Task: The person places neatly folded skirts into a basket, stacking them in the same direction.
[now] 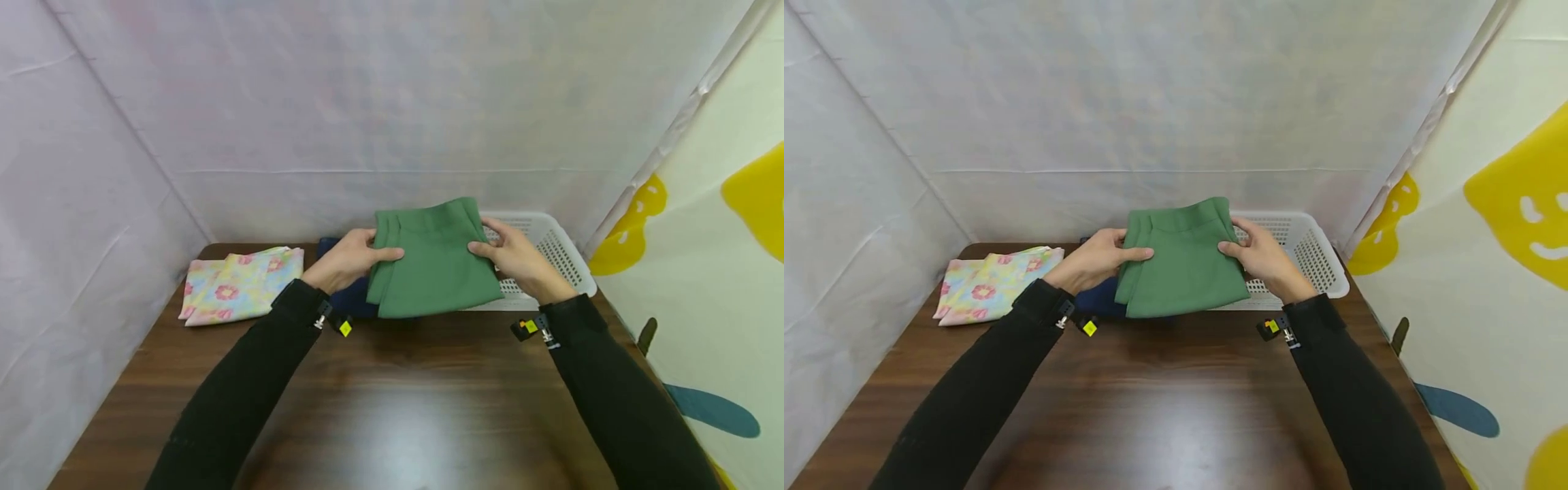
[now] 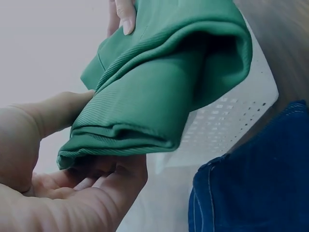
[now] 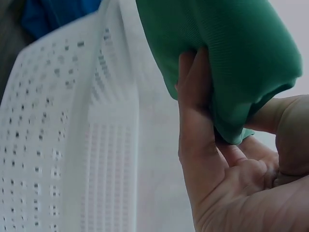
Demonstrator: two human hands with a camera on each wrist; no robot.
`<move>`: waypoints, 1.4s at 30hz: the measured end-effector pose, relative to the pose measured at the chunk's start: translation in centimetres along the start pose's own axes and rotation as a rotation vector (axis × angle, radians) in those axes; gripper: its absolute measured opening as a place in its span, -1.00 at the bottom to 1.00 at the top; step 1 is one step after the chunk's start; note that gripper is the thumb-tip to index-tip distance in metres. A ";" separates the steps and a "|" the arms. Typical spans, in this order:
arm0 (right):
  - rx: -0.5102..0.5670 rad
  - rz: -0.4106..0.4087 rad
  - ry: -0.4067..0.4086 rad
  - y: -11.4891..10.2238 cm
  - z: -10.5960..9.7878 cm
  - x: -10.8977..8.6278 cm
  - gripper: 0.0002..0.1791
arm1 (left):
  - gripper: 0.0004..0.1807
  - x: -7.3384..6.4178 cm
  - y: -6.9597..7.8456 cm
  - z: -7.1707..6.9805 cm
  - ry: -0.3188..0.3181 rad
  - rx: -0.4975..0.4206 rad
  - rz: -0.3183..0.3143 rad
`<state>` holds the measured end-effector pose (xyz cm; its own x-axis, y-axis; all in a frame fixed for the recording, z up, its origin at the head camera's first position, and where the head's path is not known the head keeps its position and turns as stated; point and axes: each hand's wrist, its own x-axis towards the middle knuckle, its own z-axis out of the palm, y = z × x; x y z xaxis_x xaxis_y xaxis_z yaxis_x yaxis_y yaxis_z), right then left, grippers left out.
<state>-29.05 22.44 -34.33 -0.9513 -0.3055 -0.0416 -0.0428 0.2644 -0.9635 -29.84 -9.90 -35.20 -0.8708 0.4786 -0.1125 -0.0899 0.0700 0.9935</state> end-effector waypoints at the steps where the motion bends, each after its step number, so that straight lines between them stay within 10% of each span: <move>1: 0.005 0.008 0.006 0.0 -0.3 0.2 -0.29 | -0.36 0.5 0.1 0.1 -0.005 -0.008 0.000; 23: -0.089 0.126 0.094 1.6 -6.3 3.0 -0.30 | -0.12 9.2 -0.7 3.1 0.007 -0.008 -0.047; 42: -0.181 0.283 0.049 3.0 -6.8 3.6 -0.25 | -0.12 10.6 -1.4 5.0 0.032 0.102 -0.201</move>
<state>-34.71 28.35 -35.53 -0.9465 -0.1533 -0.2840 0.1761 0.4922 -0.8525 -36.53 -0.50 -37.83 -0.8555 0.4179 -0.3058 -0.2154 0.2497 0.9440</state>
